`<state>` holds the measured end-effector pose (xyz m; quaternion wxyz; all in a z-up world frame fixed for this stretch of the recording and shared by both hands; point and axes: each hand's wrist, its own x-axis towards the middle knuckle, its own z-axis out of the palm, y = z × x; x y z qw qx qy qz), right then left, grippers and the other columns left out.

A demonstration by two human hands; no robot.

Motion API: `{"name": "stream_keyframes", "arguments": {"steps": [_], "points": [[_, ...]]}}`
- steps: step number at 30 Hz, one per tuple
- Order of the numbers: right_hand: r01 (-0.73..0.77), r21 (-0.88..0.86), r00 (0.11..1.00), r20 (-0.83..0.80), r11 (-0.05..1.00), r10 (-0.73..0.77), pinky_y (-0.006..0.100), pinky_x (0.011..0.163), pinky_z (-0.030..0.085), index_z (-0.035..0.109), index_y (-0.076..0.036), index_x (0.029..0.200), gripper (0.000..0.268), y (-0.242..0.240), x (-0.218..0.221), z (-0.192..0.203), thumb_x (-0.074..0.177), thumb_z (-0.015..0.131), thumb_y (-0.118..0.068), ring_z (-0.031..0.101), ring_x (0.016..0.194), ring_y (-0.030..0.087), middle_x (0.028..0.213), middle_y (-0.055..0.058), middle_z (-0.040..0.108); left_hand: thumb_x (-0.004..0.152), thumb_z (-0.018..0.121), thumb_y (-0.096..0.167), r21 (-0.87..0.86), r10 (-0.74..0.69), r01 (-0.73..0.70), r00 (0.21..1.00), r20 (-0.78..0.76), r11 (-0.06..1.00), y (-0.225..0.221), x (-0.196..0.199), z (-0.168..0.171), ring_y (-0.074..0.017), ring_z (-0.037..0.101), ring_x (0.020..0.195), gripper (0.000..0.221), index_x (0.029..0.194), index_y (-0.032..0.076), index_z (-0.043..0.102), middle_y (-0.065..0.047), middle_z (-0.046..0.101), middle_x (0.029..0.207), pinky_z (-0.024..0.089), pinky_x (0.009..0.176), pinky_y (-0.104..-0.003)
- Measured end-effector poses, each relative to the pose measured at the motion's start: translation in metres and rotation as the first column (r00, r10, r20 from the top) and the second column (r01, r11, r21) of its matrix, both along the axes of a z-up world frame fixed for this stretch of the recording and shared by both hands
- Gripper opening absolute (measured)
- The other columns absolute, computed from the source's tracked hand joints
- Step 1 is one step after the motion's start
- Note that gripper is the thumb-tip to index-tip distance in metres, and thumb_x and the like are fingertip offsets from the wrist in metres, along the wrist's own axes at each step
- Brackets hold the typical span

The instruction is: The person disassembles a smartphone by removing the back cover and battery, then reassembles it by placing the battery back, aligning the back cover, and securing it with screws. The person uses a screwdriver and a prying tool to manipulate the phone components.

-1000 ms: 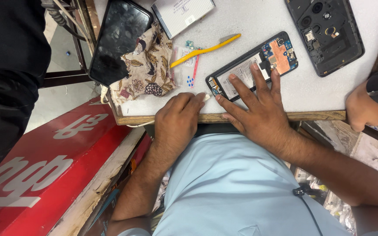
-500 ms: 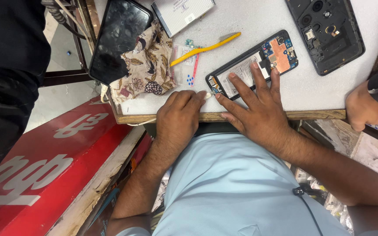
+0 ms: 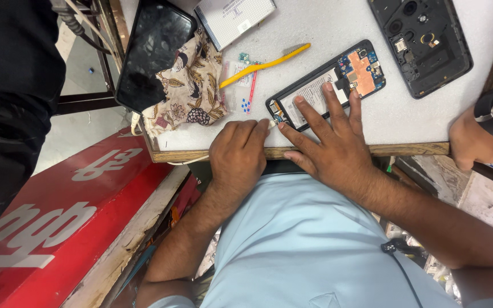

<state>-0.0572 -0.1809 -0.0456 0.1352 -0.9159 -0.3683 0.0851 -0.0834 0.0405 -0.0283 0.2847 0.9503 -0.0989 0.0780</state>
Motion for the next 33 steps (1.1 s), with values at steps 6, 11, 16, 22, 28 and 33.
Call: {"name": "stream_keyframes", "arguments": {"steps": [6, 11, 16, 22, 28, 33], "points": [[0.004, 0.073, 1.0, -0.018, 0.997, -0.003, 0.081, 0.117, 0.012, 0.062, -0.028, 0.144, 0.061, 0.0, 0.004, 0.006, 0.091, 0.073, -0.057, 0.015, 0.154, 0.048, 0.164, 0.014, 0.035, 0.089, 0.076, 0.01, 0.032, -0.066, 0.069, 0.994, -0.093, 0.997, 0.003, 0.016, 0.018, -0.0272, 0.065, 0.087, 0.021, 0.109, 0.004, 0.073, -0.008, 0.069, 0.095, 0.055, 0.075, -0.039], [0.042, 0.145, 0.999, -0.01, 0.988, -0.041, 0.079, 0.116, 0.015, 0.065, -0.026, 0.138, 0.056, -0.003, 0.005, 0.009, 0.09, 0.073, -0.054, 0.019, 0.153, 0.045, 0.16, 0.015, 0.037, 0.091, 0.077, 0.015, -0.006, -0.105, 0.105, 0.99, -0.09, 0.994, -0.012, 0.05, 0.046, -0.0289, 0.065, 0.087, 0.021, 0.109, 0.005, 0.072, -0.009, 0.071, 0.096, 0.054, 0.075, -0.041], [0.095, 0.371, 0.995, -0.018, 0.924, -0.095, 0.069, 0.124, 0.023, 0.069, -0.018, 0.112, 0.026, -0.03, 0.001, 0.019, 0.092, 0.077, -0.032, 0.039, 0.15, 0.04, 0.145, 0.011, 0.055, 0.094, 0.077, 0.012, -0.103, -0.245, 0.251, 0.967, 0.071, 0.962, -0.063, 0.109, 0.042, -0.0307, 0.064, 0.09, 0.021, 0.113, 0.007, 0.072, -0.008, 0.069, 0.096, 0.054, 0.079, -0.041], [0.379, 0.494, 0.869, 0.101, 0.783, -0.484, 0.051, 0.117, 0.046, 0.075, -0.005, 0.103, 0.017, -0.079, 0.004, 0.036, 0.088, 0.068, 0.003, 0.064, 0.127, 0.036, 0.117, 0.013, 0.074, 0.081, 0.084, 0.032, 0.072, -0.215, 0.214, 0.976, 0.013, 0.974, -0.149, 0.17, 0.015, -0.0308, 0.064, 0.096, 0.047, 0.118, 0.008, 0.067, -0.011, 0.068, 0.101, 0.056, 0.072, -0.042], [0.529, 0.535, 0.768, 0.028, 0.659, -0.639, 0.04, 0.107, 0.053, 0.076, -0.003, 0.108, 0.019, -0.092, 0.009, 0.039, 0.092, 0.068, 0.005, 0.066, 0.123, 0.031, 0.116, 0.011, 0.075, 0.076, 0.087, 0.026, 0.171, -0.162, 0.186, 0.976, -0.143, 0.968, -0.175, 0.178, 0.018, -0.032, 0.063, 0.103, 0.059, 0.124, 0.003, 0.063, -0.018, 0.066, 0.107, 0.059, 0.072, -0.041], [0.555, 0.502, 0.748, 0.047, 0.663, -0.662, 0.04, 0.1, 0.053, 0.077, -0.004, 0.109, 0.019, -0.09, 0.018, 0.041, 0.092, 0.073, 0.003, 0.065, 0.114, 0.032, 0.121, 0.011, 0.074, 0.075, 0.088, 0.023, 0.113, -0.174, 0.213, 0.944, -0.28, 0.971, -0.173, 0.189, 0.018, -0.0317, 0.061, 0.108, 0.055, 0.121, 0.006, 0.063, -0.017, 0.062, 0.112, 0.06, 0.077, -0.041]]}}
